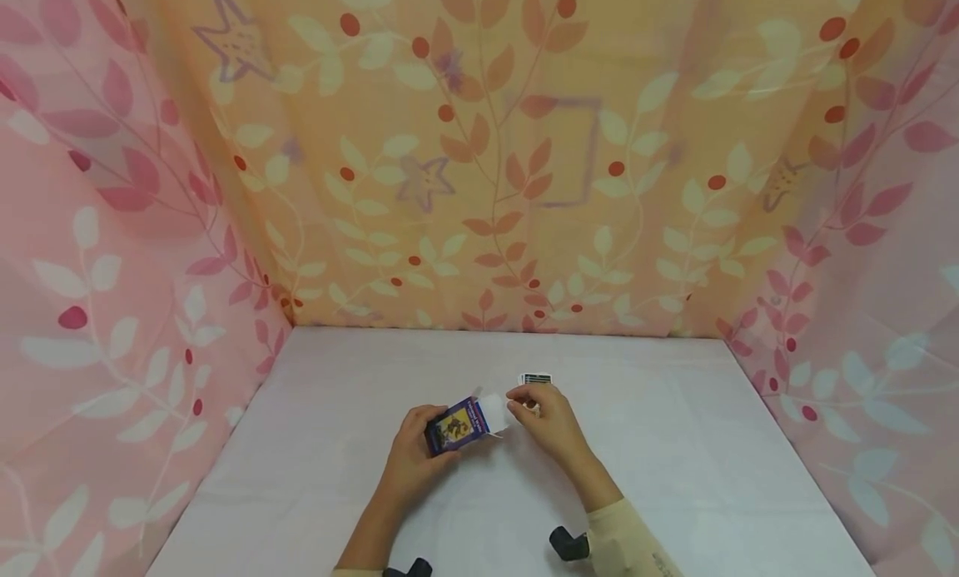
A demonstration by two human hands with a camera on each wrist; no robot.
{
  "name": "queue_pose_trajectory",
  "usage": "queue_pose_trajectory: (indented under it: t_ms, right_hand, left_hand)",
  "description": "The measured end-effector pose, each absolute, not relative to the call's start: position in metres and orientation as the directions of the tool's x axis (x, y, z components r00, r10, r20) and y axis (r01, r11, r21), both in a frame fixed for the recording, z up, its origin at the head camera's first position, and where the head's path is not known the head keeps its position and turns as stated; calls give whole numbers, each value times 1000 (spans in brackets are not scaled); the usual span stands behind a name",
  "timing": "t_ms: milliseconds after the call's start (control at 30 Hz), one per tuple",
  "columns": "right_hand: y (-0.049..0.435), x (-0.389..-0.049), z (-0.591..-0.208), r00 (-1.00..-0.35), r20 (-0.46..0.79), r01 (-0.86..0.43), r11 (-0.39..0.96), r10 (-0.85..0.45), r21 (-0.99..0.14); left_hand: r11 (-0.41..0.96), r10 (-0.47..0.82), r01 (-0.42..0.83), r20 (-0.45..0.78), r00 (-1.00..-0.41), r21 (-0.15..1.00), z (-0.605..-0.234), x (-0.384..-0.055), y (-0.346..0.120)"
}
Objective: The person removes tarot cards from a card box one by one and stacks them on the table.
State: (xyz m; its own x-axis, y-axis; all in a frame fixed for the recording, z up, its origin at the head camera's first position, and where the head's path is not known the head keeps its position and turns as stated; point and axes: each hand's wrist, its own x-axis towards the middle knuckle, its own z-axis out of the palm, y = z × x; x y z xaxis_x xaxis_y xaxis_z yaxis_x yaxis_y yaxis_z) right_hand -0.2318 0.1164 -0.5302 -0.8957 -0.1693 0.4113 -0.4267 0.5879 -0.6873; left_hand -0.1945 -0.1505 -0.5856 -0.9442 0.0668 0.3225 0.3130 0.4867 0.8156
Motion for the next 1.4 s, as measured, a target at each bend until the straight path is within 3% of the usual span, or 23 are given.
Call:
queue_pose_trajectory:
  t_ms: [600, 1400]
  right_hand:
    - [98, -223, -535, -923, 325, -383, 602, -208, -701]
    - [92, -216, -544, -905, 368, -422, 571, -213, -705]
  left_hand:
    - [491, 58, 303, 317, -947, 817, -584, -196, -149]
    - [493, 65, 316, 328, -943, 811, -587, -197, -149]
